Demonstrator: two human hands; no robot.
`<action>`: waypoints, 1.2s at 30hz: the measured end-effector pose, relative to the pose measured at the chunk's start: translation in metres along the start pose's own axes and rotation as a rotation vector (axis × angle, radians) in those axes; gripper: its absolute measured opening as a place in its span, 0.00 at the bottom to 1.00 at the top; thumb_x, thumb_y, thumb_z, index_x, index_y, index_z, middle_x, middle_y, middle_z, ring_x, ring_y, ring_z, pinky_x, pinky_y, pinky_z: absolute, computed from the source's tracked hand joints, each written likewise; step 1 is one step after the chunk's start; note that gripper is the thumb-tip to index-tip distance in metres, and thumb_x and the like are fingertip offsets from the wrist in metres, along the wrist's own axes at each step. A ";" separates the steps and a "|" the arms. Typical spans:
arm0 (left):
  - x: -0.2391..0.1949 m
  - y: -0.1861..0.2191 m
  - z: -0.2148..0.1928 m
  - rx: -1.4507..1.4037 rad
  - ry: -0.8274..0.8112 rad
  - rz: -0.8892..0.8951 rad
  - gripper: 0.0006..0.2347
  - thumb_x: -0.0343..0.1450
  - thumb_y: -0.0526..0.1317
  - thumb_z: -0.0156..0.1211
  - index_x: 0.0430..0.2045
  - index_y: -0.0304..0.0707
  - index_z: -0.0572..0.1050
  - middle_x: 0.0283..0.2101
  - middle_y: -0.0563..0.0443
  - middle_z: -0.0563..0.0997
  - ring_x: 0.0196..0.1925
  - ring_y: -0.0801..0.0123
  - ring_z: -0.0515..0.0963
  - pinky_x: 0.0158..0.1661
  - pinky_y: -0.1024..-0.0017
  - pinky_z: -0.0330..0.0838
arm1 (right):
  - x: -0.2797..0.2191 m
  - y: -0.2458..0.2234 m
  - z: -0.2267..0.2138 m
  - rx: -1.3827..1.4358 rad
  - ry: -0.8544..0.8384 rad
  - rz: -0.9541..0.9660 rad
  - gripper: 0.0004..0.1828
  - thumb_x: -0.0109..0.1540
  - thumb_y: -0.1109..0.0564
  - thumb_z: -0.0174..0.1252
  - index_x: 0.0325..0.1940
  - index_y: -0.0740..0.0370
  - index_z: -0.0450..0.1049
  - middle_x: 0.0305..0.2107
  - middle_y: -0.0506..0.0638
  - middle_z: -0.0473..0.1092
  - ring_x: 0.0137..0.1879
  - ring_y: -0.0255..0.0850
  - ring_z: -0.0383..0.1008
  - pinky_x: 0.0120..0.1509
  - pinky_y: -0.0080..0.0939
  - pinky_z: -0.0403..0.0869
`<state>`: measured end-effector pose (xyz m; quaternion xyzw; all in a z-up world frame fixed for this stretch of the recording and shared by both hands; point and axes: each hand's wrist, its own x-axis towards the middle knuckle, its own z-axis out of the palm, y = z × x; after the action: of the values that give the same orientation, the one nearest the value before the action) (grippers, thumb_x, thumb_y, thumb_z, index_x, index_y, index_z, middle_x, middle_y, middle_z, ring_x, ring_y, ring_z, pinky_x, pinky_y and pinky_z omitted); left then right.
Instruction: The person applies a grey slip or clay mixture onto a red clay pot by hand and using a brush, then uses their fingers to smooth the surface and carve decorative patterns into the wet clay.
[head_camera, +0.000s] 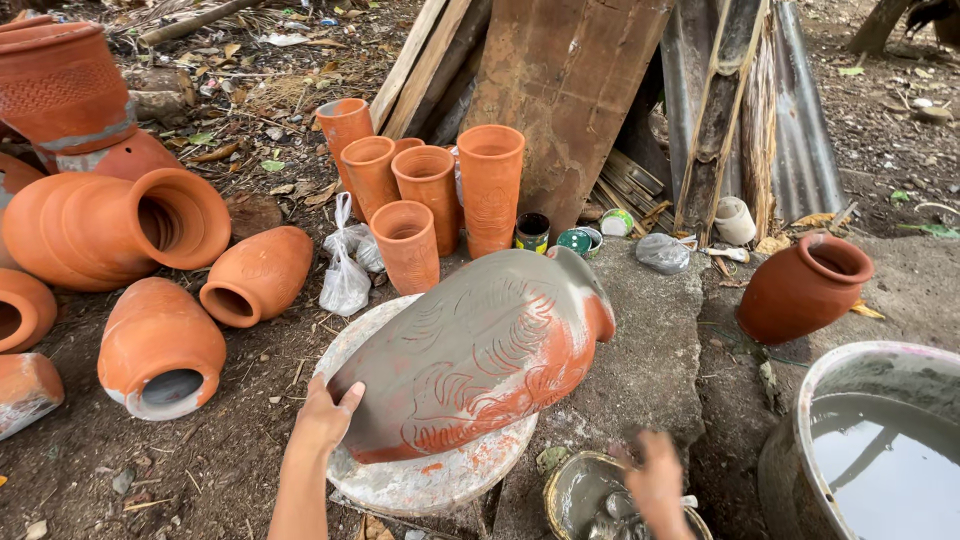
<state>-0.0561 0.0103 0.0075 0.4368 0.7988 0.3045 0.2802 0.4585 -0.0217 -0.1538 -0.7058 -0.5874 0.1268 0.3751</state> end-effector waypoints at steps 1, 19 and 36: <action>-0.001 -0.001 -0.002 -0.014 -0.008 0.005 0.37 0.71 0.50 0.63 0.72 0.31 0.52 0.68 0.28 0.67 0.70 0.45 0.68 0.67 0.60 0.60 | 0.027 0.005 -0.020 -0.008 -0.004 0.100 0.18 0.62 0.46 0.65 0.44 0.65 0.79 0.51 0.60 0.70 0.48 0.50 0.78 0.47 0.48 0.80; 0.086 -0.120 -0.002 -0.204 -0.036 0.032 0.46 0.66 0.48 0.66 0.75 0.32 0.42 0.58 0.25 0.77 0.61 0.49 0.77 0.58 0.52 0.70 | 0.171 0.181 -0.184 -0.443 0.170 0.618 0.43 0.50 0.71 0.63 0.70 0.58 0.65 0.64 0.64 0.62 0.66 0.56 0.66 0.70 0.52 0.68; 0.075 -0.102 -0.012 0.164 -0.164 0.143 0.40 0.69 0.54 0.59 0.74 0.42 0.47 0.73 0.33 0.59 0.76 0.53 0.59 0.70 0.61 0.54 | 0.203 0.111 -0.199 -0.411 -0.088 0.038 0.53 0.47 0.67 0.62 0.77 0.55 0.56 0.65 0.62 0.65 0.71 0.57 0.64 0.77 0.51 0.63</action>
<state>-0.1532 0.0287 -0.0731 0.5375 0.7621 0.2208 0.2855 0.7199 0.0872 -0.0398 -0.7721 -0.6034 0.0418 0.1948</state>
